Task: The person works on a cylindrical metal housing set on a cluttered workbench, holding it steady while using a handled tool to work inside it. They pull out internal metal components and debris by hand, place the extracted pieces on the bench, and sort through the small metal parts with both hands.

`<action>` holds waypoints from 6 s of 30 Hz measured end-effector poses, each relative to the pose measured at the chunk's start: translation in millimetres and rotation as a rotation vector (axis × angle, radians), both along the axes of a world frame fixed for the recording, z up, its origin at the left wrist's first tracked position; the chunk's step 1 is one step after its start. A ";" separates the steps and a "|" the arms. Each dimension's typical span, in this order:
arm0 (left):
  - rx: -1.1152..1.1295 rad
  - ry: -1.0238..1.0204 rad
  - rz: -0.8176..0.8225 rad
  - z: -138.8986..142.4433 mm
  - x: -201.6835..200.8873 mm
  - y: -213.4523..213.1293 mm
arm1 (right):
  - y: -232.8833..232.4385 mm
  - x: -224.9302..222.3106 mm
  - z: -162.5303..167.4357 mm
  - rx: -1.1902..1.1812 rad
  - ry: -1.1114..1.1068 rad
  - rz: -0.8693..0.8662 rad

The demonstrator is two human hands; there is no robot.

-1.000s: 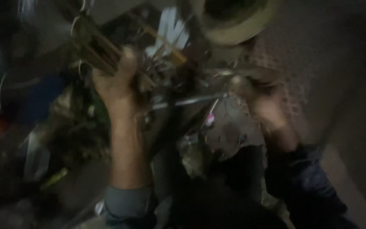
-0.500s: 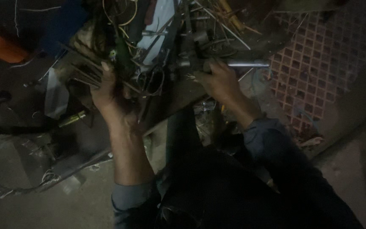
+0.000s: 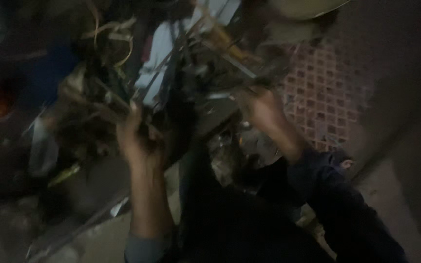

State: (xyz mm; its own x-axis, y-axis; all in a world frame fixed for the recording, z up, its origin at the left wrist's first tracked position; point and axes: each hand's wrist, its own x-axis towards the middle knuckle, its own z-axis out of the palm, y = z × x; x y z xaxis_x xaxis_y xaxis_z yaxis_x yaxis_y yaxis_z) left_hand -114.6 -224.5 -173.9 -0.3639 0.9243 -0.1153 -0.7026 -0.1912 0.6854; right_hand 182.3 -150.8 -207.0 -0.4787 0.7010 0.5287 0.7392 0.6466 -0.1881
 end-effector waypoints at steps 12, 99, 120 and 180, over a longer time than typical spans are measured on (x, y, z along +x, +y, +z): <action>-0.036 -0.013 -0.186 -6.7 37.5 3.6 | 9.4 80.6 161.1 0.522 0.134 -0.389; 0.700 0.868 0.089 94.9 154.9 118.6 | -16.7 59.5 167.4 0.415 -0.290 -0.584; 0.721 0.823 0.116 83.1 169.9 130.7 | -1.1 66.8 244.1 -0.206 -0.155 -0.722; 0.660 0.851 0.102 91.5 162.0 124.7 | -38.8 55.5 182.5 0.496 -0.485 -0.761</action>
State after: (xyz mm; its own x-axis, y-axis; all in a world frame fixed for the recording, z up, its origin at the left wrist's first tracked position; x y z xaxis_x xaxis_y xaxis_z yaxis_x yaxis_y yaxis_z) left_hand 47.4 -99.9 -82.4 -0.1679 0.6724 0.7209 -0.0049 -0.7319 0.6814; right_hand 237.8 -189.6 -24.5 -0.2380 0.6632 0.7096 0.9109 -0.1011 0.4000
